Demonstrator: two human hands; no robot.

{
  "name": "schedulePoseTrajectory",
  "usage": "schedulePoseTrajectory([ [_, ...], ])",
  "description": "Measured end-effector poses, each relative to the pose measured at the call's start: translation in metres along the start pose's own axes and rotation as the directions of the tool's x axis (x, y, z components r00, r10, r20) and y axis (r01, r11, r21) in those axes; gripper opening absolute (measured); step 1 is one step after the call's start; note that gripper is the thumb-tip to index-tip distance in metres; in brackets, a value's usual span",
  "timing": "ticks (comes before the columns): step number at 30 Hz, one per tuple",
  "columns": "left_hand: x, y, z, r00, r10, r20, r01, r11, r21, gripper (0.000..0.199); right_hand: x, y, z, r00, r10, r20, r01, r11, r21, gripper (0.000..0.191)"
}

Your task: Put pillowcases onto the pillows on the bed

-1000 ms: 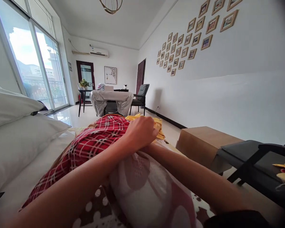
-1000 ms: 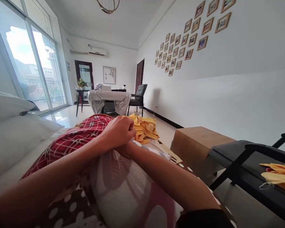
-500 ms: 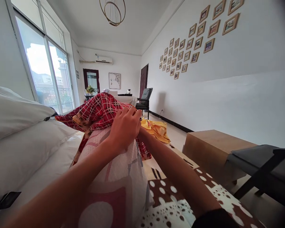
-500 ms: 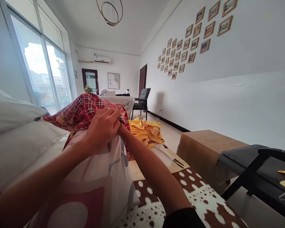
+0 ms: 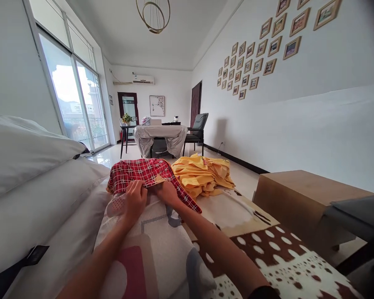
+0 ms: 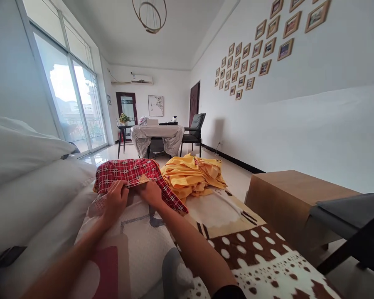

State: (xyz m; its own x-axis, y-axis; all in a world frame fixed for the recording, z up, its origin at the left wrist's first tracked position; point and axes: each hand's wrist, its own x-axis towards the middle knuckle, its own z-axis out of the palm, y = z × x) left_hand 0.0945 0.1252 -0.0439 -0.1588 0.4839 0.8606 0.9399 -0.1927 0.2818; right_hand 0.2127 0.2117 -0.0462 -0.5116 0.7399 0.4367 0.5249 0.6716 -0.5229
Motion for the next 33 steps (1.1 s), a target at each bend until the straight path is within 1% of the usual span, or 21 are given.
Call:
schedulePoseTrajectory([
  [3,-0.005,-0.024,-0.001,0.999,-0.029,-0.029,0.029,1.0,-0.006,0.013,-0.011,0.014,0.0,0.998,-0.056,-0.027,0.058,0.997,0.059,0.044],
  [5,-0.01,-0.031,-0.002,0.999,-0.03,-0.046,0.029,0.999,-0.02,0.013,-0.016,0.029,-0.007,0.996,-0.079,-0.049,0.082,0.993,0.08,0.037],
  [8,-0.018,-0.033,-0.005,0.995,-0.03,-0.1,0.026,0.999,-0.04,0.014,-0.018,0.057,-0.016,0.989,-0.03,-0.143,0.04,0.997,0.068,0.038],
  [10,-0.022,-0.029,-0.007,0.991,-0.022,-0.133,0.015,0.998,-0.053,0.014,-0.018,0.074,-0.017,0.986,0.001,-0.164,0.008,0.999,0.051,0.039],
  [12,-0.023,-0.025,-0.011,0.989,0.001,-0.147,-0.011,0.998,-0.065,0.014,-0.02,0.086,-0.012,0.994,-0.011,-0.107,0.015,0.999,0.034,0.032],
  [14,-0.024,-0.022,-0.014,0.988,0.032,-0.148,-0.043,0.996,-0.073,0.014,-0.026,0.091,-0.004,0.999,-0.041,-0.029,0.041,0.999,0.013,0.024],
  [17,-0.024,-0.024,-0.019,0.985,0.049,-0.166,-0.062,0.995,-0.075,0.014,-0.04,0.094,0.006,0.998,-0.061,0.023,0.061,0.998,-0.017,0.026],
  [20,-0.026,-0.028,-0.022,0.98,0.022,-0.199,-0.037,0.997,-0.07,0.015,-0.053,0.101,0.007,0.998,-0.047,0.031,0.048,0.998,-0.03,0.03],
  [22,-0.028,-0.027,-0.021,0.987,0.02,-0.159,-0.031,0.997,-0.069,0.015,-0.06,0.11,0.005,0.998,-0.036,0.048,0.037,0.999,-0.035,0.034],
  [23,-0.028,-0.025,-0.02,0.994,0.026,-0.108,-0.034,0.997,-0.071,0.016,-0.062,0.114,0.004,0.997,-0.041,0.072,0.043,0.999,-0.032,0.033],
  [25,-0.029,-0.021,-0.016,0.998,0.04,0.043,-0.037,0.996,-0.077,0.015,-0.066,0.124,0.003,0.986,-0.071,0.15,0.074,0.997,-0.017,0.026],
  [27,-0.027,-0.02,-0.011,0.978,0.032,0.207,-0.015,0.997,-0.082,0.012,-0.07,0.133,0.004,0.968,-0.095,0.233,0.097,0.995,0.003,0.019],
  [28,-0.027,-0.023,-0.009,0.963,0.008,0.27,0.013,0.997,-0.078,0.01,-0.072,0.138,0.005,0.961,-0.093,0.26,0.094,0.996,0.01,0.017],
  [29,-0.026,-0.028,-0.008,0.95,-0.036,0.312,0.059,0.996,-0.065,0.013,-0.073,0.142,0.005,0.958,-0.082,0.273,0.082,0.997,0.014,0.018],
  [30,-0.025,-0.036,-0.008,0.938,-0.104,0.33,0.124,0.992,-0.039,0.02,-0.075,0.146,0.005,0.959,-0.063,0.276,0.061,0.998,0.017,0.021],
  [31,-0.024,-0.046,-0.01,0.924,-0.197,0.328,0.209,0.978,-0.003,0.029,-0.076,0.15,0.005,0.962,-0.04,0.27,0.035,0.999,0.021,0.025],
  [32,-0.025,-0.057,-0.013,0.899,-0.306,0.314,0.31,0.95,0.038,0.036,-0.076,0.153,0.005,0.966,-0.015,0.258,0.008,1.0,0.027,0.029],
  [33,-0.026,-0.07,-0.018,0.858,-0.418,0.298,0.416,0.906,0.076,0.042,-0.077,0.155,0.006,0.97,0.009,0.244,-0.018,0.999,0.035,0.032],
])
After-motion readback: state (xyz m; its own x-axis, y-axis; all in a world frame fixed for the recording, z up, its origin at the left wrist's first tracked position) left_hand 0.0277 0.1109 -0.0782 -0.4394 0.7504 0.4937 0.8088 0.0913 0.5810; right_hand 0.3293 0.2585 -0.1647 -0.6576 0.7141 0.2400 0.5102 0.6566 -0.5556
